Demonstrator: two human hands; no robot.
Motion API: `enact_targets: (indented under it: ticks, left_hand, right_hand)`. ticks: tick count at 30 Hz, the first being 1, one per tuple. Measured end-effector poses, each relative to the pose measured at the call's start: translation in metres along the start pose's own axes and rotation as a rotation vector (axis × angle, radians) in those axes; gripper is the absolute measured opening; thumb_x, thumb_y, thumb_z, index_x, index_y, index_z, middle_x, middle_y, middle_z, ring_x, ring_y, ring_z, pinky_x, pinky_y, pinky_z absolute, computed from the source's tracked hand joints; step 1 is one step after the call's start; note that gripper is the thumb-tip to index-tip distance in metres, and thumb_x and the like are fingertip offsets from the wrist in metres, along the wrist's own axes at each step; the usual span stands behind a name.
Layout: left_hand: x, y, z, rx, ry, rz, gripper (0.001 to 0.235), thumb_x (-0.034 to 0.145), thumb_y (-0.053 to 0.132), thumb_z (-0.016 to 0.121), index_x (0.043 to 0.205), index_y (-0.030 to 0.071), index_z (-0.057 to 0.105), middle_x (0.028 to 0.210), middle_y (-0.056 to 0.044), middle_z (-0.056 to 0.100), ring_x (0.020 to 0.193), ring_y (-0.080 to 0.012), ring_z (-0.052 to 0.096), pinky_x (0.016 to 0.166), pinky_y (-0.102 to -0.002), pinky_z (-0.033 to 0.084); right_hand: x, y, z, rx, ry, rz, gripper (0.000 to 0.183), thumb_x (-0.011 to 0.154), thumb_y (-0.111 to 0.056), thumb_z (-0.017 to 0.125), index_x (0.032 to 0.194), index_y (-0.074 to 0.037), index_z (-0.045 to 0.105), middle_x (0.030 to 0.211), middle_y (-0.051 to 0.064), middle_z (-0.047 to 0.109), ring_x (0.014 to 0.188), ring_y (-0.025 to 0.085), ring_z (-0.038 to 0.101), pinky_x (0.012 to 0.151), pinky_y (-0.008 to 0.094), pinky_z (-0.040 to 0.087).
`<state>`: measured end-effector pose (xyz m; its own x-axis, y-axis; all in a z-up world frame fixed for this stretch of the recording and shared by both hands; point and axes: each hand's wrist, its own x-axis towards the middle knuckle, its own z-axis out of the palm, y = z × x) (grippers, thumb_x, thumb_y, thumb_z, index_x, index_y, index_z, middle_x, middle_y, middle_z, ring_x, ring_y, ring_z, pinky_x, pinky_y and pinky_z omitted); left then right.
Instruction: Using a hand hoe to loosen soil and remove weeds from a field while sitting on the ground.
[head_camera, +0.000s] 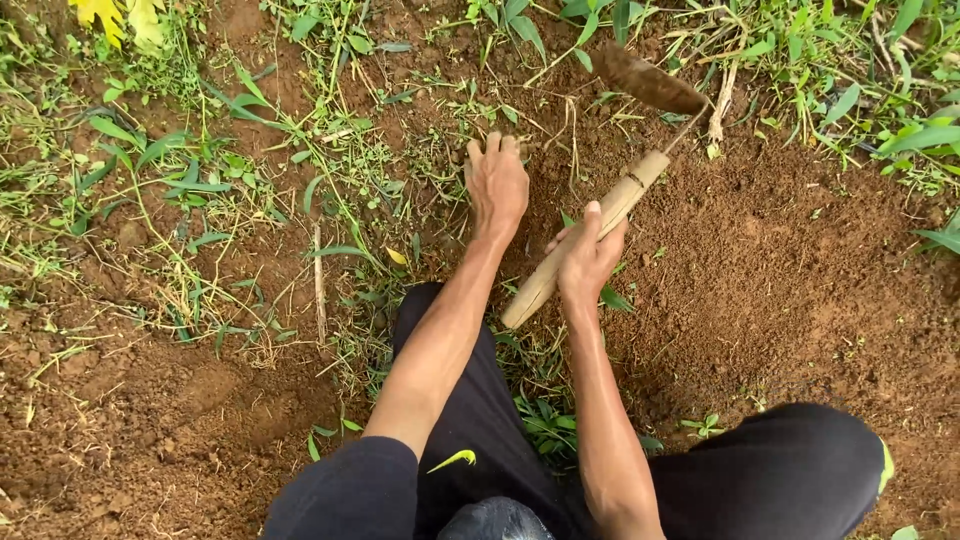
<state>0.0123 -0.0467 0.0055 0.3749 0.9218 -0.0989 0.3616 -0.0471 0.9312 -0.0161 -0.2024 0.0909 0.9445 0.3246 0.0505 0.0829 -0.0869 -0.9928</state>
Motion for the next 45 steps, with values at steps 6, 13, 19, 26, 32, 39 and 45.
enact_targets:
  ticks: [6,13,19,26,32,39,45]
  left_hand:
    - [-0.005,-0.02,-0.02,0.158,0.068,0.402,0.022,0.099,0.0,0.051,0.088,0.014,0.065,0.08,-0.002,0.059,0.101,-0.0241,0.057,0.111,-0.047,0.038]
    - [-0.006,-0.027,-0.024,0.176,0.012,0.381,0.015,0.096,0.003,0.065,0.106,0.013,0.071,0.112,-0.009,0.072,0.127,-0.0276,0.054,0.112,-0.046,0.041]
    - [-0.017,-0.035,-0.014,-0.08,0.172,0.307,0.021,0.099,0.001,0.061,0.114,0.011,0.073,0.112,-0.012,0.073,0.123,-0.0276,0.059,0.113,-0.046,0.039]
    - [-0.027,-0.03,-0.025,0.138,0.098,0.448,0.025,0.096,0.009,0.069,0.121,0.008,0.072,0.126,-0.014,0.069,0.13,-0.0316,0.055,0.11,-0.046,0.046]
    - [-0.034,-0.026,-0.022,0.165,0.093,0.481,0.011,0.1,0.012,0.066,0.106,0.012,0.075,0.129,-0.011,0.068,0.117,-0.0302,0.065,0.104,-0.045,0.051]
    - [-0.075,-0.002,-0.031,0.193,0.025,0.53,0.008,0.098,0.005,0.065,0.098,0.003,0.072,0.144,-0.015,0.058,0.115,-0.0418,0.064,0.099,-0.055,0.054]
    - [-0.071,-0.015,-0.018,0.283,0.049,0.478,0.016,0.103,0.012,0.056,0.092,0.01,0.067,0.142,-0.011,0.059,0.12,-0.0372,0.064,0.109,-0.056,0.046]
  right_hand:
    - [-0.008,0.05,0.006,-0.262,-0.252,0.235,0.042,0.111,-0.027,0.043,0.129,0.011,0.043,0.068,0.009,0.063,0.05,0.017,0.064,0.046,0.028,0.059]
    - [0.004,0.024,-0.014,-0.227,-0.303,0.299,0.042,0.11,-0.031,0.044,0.126,0.008,0.045,0.068,0.009,0.065,0.05,0.018,0.066,0.046,0.032,0.06]
    - [0.016,-0.005,-0.026,-0.052,-0.174,0.059,0.038,0.112,-0.03,0.043,0.127,0.005,0.043,0.069,0.007,0.062,0.051,0.015,0.065,0.044,0.026,0.059]
    - [-0.015,0.024,-0.013,-0.286,-0.372,0.22,0.042,0.111,-0.024,0.044,0.129,0.013,0.042,0.071,0.014,0.064,0.055,0.021,0.065,0.051,0.034,0.061]
    - [-0.013,0.044,-0.016,-0.186,-0.307,0.189,0.042,0.111,-0.024,0.045,0.133,0.012,0.042,0.07,0.012,0.064,0.053,0.019,0.065,0.048,0.03,0.06]
    - [0.014,0.017,-0.045,-0.069,-0.163,-0.052,0.041,0.112,-0.023,0.042,0.134,0.011,0.04,0.072,0.007,0.063,0.054,0.013,0.065,0.05,0.024,0.06]
    - [-0.002,0.088,-0.06,-0.168,-0.435,0.152,0.042,0.109,-0.031,0.046,0.125,0.008,0.046,0.065,0.008,0.065,0.048,0.015,0.066,0.044,0.028,0.057]
